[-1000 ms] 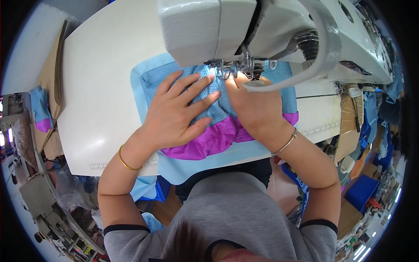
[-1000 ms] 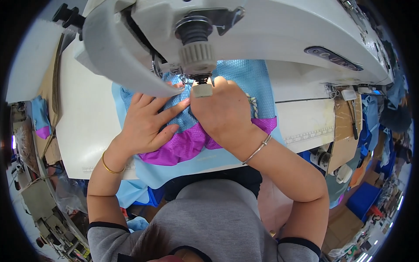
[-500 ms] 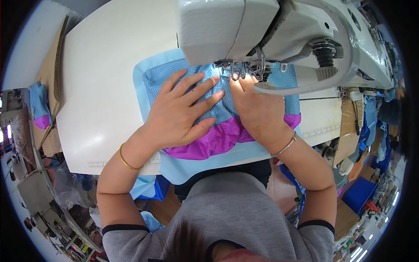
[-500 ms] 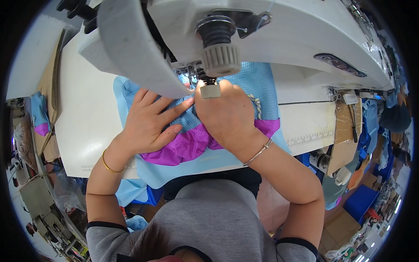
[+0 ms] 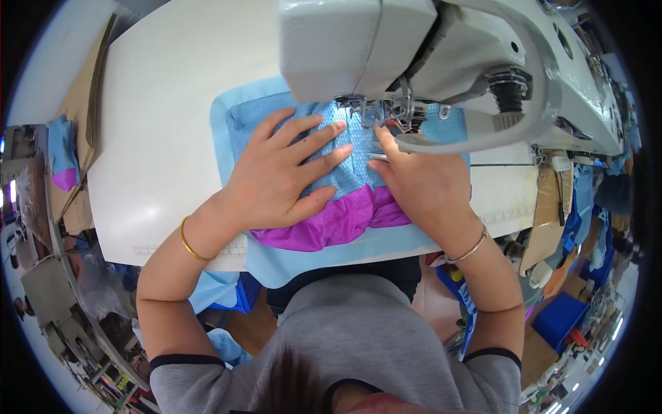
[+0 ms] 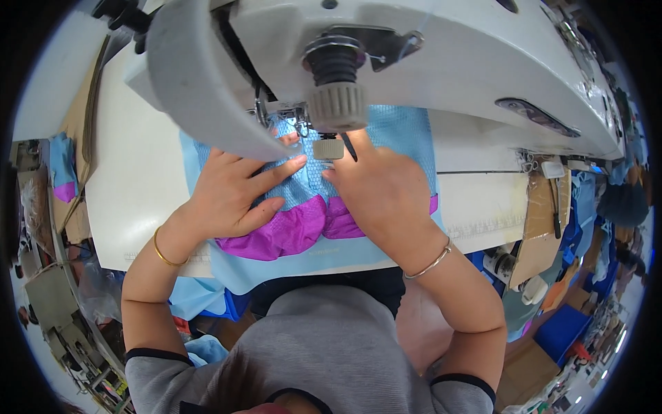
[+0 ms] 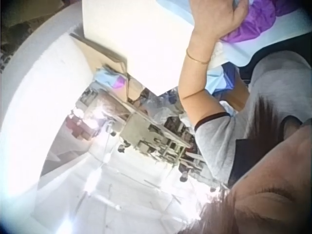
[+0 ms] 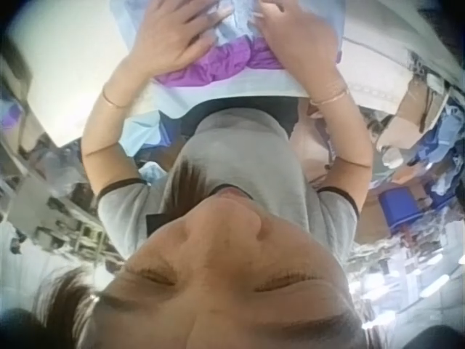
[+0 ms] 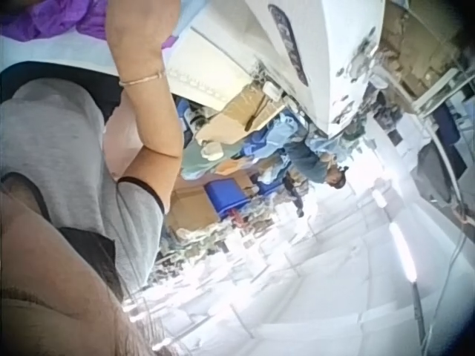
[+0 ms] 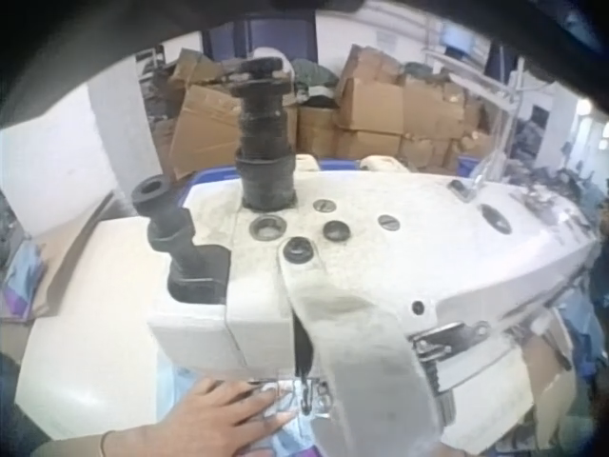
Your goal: Sewing together fabric components for a light blue and purple bag using an industrial sewing machine.
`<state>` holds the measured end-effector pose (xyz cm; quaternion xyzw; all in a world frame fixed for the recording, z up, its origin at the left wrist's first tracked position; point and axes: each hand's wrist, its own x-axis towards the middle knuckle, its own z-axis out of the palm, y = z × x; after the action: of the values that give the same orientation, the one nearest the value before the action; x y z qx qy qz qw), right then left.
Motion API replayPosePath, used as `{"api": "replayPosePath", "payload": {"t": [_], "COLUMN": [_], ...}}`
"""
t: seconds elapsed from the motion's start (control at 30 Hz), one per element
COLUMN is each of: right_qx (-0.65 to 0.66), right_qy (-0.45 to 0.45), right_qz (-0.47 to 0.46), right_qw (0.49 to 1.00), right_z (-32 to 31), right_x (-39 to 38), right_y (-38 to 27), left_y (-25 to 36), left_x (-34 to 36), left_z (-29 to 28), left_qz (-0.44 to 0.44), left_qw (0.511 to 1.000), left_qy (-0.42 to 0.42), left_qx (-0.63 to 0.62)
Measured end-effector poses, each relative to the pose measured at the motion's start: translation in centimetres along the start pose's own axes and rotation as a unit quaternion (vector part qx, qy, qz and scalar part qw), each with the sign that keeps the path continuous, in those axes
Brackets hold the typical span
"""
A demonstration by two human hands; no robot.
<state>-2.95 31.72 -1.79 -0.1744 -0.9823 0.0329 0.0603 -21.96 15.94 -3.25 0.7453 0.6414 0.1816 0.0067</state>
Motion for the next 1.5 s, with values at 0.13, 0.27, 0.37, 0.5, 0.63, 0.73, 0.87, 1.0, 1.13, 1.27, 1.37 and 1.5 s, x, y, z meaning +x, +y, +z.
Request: {"api": "replayPosePath", "payload": {"t": [0.13,0.27,0.37,0.5,0.63,0.73,0.87,1.0,1.13,1.27,1.37,1.5], "right_qx": [0.009,0.019,0.0,-0.01,-0.012,-0.033,-0.01,-0.012,0.064,0.204,0.125,0.143], "right_qy": [-0.016,-0.021,-0.031,-0.033,0.008,0.039,0.092,0.084,0.041,0.038,0.048,0.043], "right_qz": [0.016,0.014,0.014,0.003,-0.016,-0.018,-0.051,-0.018,0.045,-0.002,-0.06,-0.035], "right_qw": [1.0,1.0,0.999,0.999,1.0,0.999,0.994,0.996,0.996,0.978,0.989,0.988], "right_z": [0.1,0.4,0.6,0.7,1.5,1.8,1.8,0.6,-2.0,-1.6,0.2,-0.2], "right_x": [0.1,0.1,0.4,0.5,0.5,0.8,1.5,1.0,-2.1,-5.0,-6.3,-6.4], "right_y": [0.2,0.6,0.8,1.0,1.4,1.7,1.9,1.0,-0.5,-1.0,-0.4,-0.7], "left_y": [-0.2,-0.4,-0.6,-0.7,-1.4,-2.0,-2.5,-2.1,0.6,3.3,3.5,3.9], "left_x": [0.1,0.1,0.2,0.2,0.5,0.7,0.8,1.3,1.2,0.5,0.3,0.4], "left_z": [0.1,0.3,0.5,0.6,0.7,0.9,0.9,-0.4,-2.1,-1.4,-1.7,-1.4], "left_qz": [-0.008,-0.009,-0.016,-0.017,-0.008,-0.007,-0.011,-0.016,0.091,0.156,0.177,0.161], "left_qw": [1.0,0.999,0.998,0.999,0.998,0.997,0.996,0.998,0.996,0.987,0.983,0.984], "left_qy": [-0.002,0.0,-0.002,0.006,0.017,0.015,0.02,-0.011,0.018,0.033,0.035,0.032], "left_qx": [-0.024,-0.039,-0.054,-0.048,-0.055,-0.069,-0.089,-0.057,-0.015,-0.022,0.038,0.071]}}
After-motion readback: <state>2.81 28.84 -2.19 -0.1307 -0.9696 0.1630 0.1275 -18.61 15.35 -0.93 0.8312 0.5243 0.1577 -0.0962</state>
